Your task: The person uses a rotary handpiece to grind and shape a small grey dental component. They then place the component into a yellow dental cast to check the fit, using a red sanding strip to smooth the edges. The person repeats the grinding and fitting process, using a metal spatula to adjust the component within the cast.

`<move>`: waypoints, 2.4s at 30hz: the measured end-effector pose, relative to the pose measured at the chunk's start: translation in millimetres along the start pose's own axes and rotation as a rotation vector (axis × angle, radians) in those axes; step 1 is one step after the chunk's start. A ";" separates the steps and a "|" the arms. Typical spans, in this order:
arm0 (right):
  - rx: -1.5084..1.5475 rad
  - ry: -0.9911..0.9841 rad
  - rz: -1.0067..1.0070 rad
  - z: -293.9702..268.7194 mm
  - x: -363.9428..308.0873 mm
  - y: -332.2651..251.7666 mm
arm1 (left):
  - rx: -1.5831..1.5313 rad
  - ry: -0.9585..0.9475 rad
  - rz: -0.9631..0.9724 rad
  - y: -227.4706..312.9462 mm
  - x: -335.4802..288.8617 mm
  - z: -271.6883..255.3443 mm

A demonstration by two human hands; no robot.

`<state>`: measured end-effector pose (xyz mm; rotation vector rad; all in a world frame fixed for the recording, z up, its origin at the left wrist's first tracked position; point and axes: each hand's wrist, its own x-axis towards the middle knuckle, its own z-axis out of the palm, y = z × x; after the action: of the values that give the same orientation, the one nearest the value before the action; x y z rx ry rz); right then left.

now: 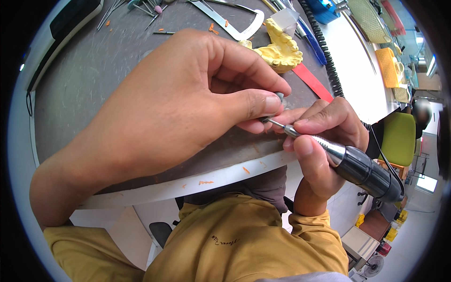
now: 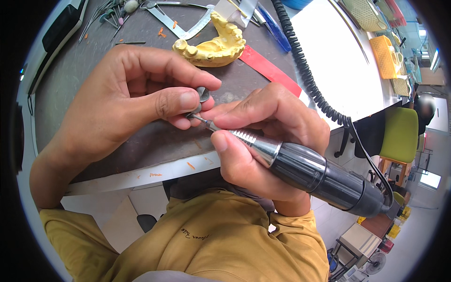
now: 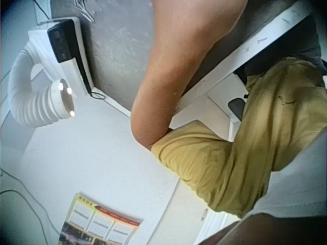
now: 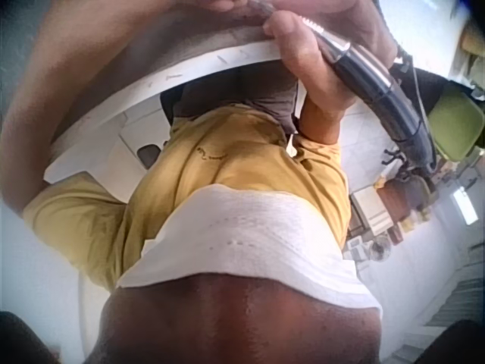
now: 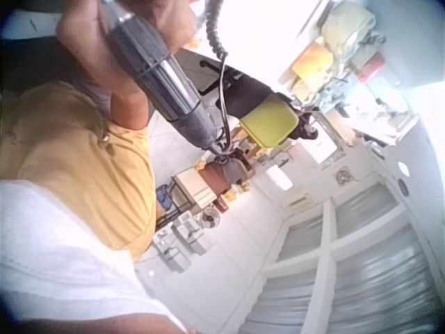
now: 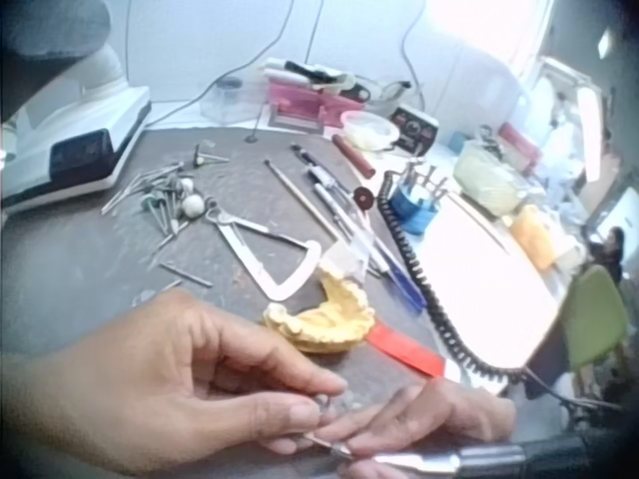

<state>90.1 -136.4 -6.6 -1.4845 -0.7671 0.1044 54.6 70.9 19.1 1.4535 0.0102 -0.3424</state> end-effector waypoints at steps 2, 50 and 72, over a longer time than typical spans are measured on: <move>0.000 0.004 0.025 0.4 -0.4 -1.8 | -0.006 -0.001 0.000 -0.5 0.1 -0.2; 0.039 0.000 0.016 1.0 1.3 -0.3 | -0.015 -0.003 0.002 0.3 -0.8 0.1; -0.026 -0.014 0.048 -1.0 2.0 -3.1 | -0.177 -0.003 0.127 -18.8 -1.7 4.7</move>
<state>91.0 -136.7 -2.9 -1.5285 -0.7461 0.1416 47.6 65.3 1.8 1.2721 -0.0532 -0.2340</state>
